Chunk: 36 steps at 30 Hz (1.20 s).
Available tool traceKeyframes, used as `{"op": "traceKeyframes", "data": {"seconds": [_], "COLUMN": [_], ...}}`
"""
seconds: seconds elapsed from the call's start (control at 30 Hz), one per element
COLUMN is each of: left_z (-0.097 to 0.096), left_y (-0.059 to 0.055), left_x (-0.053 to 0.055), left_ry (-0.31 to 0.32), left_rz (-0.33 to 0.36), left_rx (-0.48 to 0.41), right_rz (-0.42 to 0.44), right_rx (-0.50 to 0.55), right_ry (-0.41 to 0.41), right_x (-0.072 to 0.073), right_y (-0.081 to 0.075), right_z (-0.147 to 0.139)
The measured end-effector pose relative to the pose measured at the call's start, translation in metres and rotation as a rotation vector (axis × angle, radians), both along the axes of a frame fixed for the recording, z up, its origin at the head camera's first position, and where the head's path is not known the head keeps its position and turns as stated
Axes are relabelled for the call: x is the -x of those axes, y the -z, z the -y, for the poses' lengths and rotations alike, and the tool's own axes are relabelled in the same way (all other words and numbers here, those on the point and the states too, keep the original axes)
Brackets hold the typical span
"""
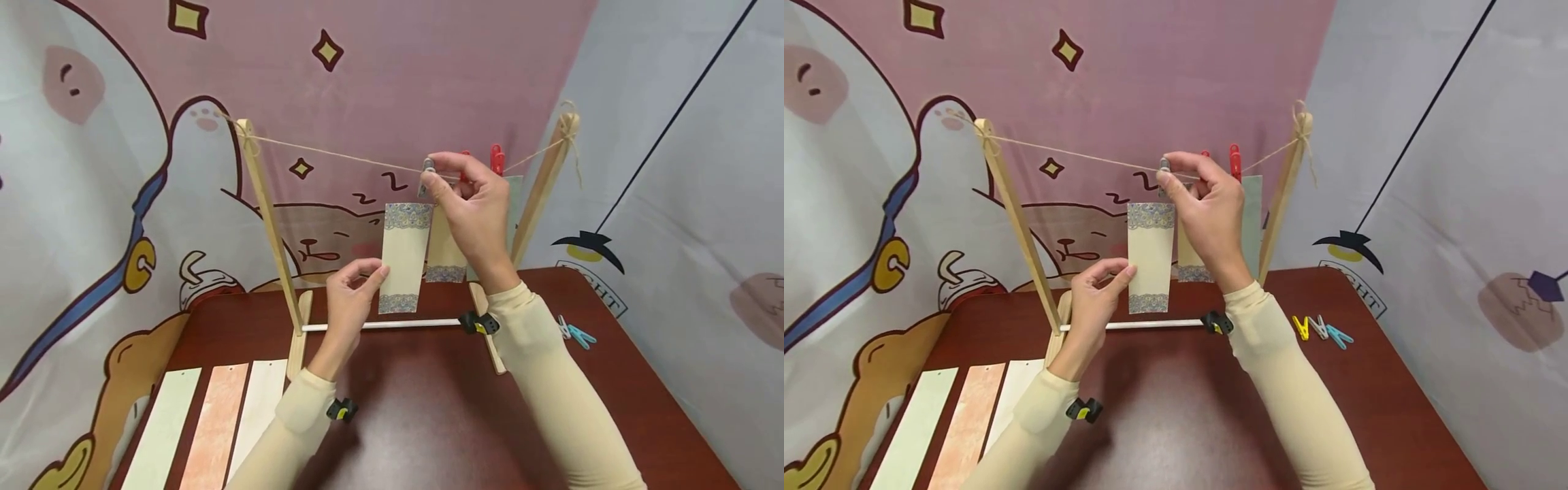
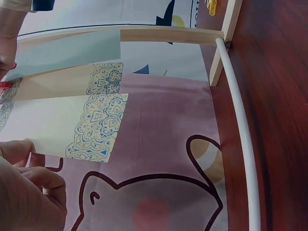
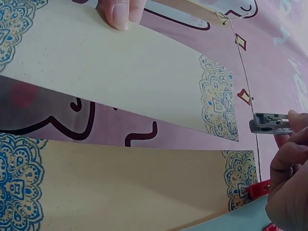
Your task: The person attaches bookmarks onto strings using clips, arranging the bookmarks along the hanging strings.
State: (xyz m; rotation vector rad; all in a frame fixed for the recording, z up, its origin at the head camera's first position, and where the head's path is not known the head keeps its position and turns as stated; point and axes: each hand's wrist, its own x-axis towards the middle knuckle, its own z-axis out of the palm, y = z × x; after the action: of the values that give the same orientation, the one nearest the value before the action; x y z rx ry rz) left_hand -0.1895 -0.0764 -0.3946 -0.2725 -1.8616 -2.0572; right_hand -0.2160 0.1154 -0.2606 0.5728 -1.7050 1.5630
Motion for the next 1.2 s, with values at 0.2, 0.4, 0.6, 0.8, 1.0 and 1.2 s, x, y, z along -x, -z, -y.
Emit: {"op": "traceKeyframes", "data": {"seconds": [0.2,0.4,0.6,0.8,1.0,1.2], "left_z": [-0.001,-0.002,-0.005,-0.006,-0.005,-0.003], "left_y": [-0.004,-0.011,-0.016,-0.020,-0.023,-0.023], "left_x": [0.002,0.006,0.011,0.015,0.017,0.021], "left_ry": [-0.004,0.021,0.035,0.037,0.045,0.053], "left_rz": [-0.009,-0.022,-0.025,-0.028,-0.023,-0.012], "left_rx": [0.003,-0.008,-0.022,-0.034,-0.044,-0.068], "right_rz": [0.001,-0.018,-0.048,-0.073,-0.058,-0.016], "right_rx": [0.010,0.008,0.031,0.025,0.037,0.026], "right_ry": [0.006,0.020,0.003,-0.002,0.012,0.028], "right_x": [0.002,0.005,0.006,0.008,0.009,0.012], "right_y": [-0.004,-0.008,-0.014,-0.019,-0.023,-0.022], "right_z": [0.003,0.007,0.008,0.009,0.012,0.013]}}
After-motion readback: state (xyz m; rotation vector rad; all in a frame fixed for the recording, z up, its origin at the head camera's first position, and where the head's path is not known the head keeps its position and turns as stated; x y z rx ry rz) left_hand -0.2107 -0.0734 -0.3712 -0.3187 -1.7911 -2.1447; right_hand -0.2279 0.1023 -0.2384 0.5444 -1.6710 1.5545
